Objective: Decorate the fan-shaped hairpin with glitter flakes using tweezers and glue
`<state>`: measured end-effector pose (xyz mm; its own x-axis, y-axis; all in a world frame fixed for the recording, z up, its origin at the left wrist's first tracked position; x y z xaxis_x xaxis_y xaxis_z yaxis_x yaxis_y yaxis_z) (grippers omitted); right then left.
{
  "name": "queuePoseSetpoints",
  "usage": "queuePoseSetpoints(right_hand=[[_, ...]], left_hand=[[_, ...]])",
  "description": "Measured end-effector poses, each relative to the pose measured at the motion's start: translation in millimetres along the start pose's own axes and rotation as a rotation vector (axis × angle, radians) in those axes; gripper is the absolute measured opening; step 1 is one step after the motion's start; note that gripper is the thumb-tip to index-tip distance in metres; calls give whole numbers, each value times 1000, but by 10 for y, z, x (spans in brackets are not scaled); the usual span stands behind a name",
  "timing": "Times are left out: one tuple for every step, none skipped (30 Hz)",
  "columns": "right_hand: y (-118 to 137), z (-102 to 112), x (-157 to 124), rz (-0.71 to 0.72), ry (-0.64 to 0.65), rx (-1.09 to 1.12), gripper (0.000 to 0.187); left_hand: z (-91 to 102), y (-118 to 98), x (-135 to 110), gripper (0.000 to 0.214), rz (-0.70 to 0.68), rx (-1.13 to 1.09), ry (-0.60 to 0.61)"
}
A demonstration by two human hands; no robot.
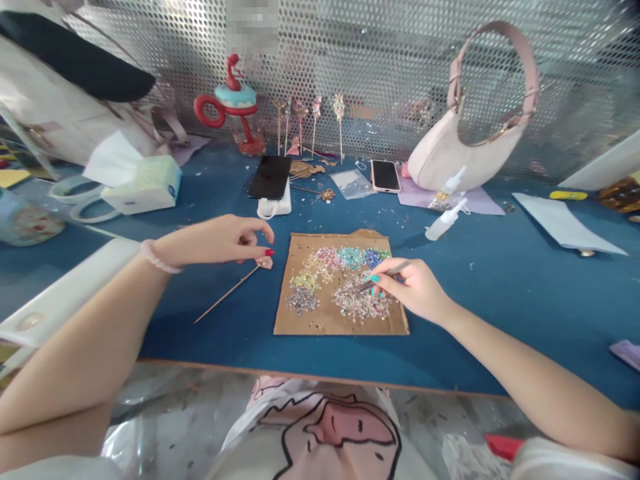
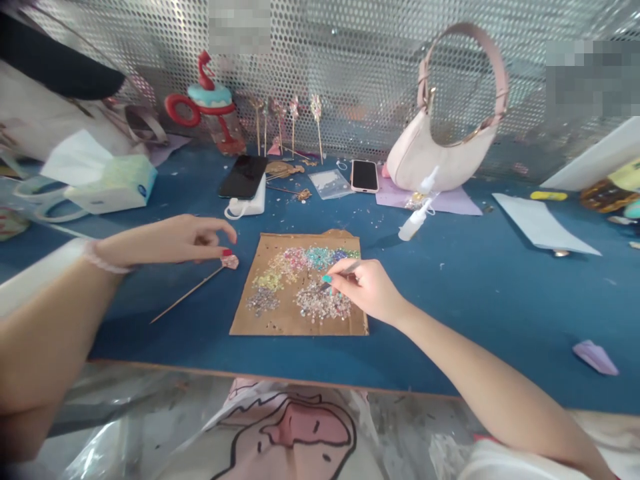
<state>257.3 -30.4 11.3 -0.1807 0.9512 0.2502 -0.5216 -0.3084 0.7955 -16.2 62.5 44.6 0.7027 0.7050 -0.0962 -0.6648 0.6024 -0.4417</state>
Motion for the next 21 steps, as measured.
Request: queuePoseSetpoints(right_hand=[[9, -2, 0, 7, 1, 4, 21], [20, -3, 0, 15, 3, 8, 19], [32, -3, 0, 24, 4, 10, 19], [44, 0, -1, 33, 4, 11, 18], [57, 4, -2, 44, 5, 9, 18], [71, 10, -3, 54, 4, 5, 18], [84, 18, -5, 65, 4, -1, 17], [96, 26, -6, 77, 3, -7, 17], [108, 34, -8, 88, 1, -15, 16], [118, 41, -10, 99, 0, -22, 15], [126, 45, -11, 108, 0, -28, 15], [132, 47, -12, 115, 0, -32, 15], [135, 47, -12, 121, 1, -35, 14], [136, 43, -13, 125, 5, -37, 14], [134, 39, -13, 128, 8, -38, 14], [131, 33, -14, 130, 13, -39, 14], [125, 28, -16, 131, 16, -40, 14], [118, 24, -18, 132, 20, -41, 14], [111, 20, -20, 132, 23, -41, 14], [103, 18, -23, 132, 26, -41, 14], [96, 17, -26, 133, 27, -42, 14]], left_hand=[[-37, -101, 38, 28, -51, -10, -17], [-93, -223, 82, 27, -116, -18, -21], [-158, -359, 132, 26, -184, -22, -28], [-224, -499, 183, 27, -249, -22, -39], [-293, -636, 233, 28, -311, -18, -33], [-360, -763, 280, 28, -371, -15, -13], [-416, -870, 323, 28, -419, -8, 9], [-460, -951, 363, 29, -452, 1, 33], [-490, -1009, 398, 29, -478, 13, 52], [-510, -1043, 428, 28, -497, 22, 67], [-522, -1057, 453, 27, -508, 28, 77], [-530, -1056, 472, 25, -516, 32, 82], [-536, -1045, 487, 23, -521, 30, 82], [-542, -1028, 498, 21, -524, 25, 80], [-548, -1007, 505, 20, -525, 17, 75], [-556, -988, 509, 20, -524, 7, 71], [-563, -970, 511, 19, -522, -3, 65], [-570, -954, 511, 19, -518, -14, 59], [-574, -942, 510, 19, -511, -24, 50], [-577, -934, 507, 19, -503, -33, 40], [-579, -929, 505, 19, -494, -39, 30]])
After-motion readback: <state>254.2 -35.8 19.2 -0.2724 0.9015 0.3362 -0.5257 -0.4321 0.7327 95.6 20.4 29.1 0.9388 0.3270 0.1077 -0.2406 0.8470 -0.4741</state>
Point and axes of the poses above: each hand's wrist, its own x-axis towards the middle knuckle, its own z-axis out of the back of the hand, y = z × x, the point moved 4 cm from there along x, towards the middle knuckle, and after that the axes turned 9 degrees about -y, right-handed, at the moved point
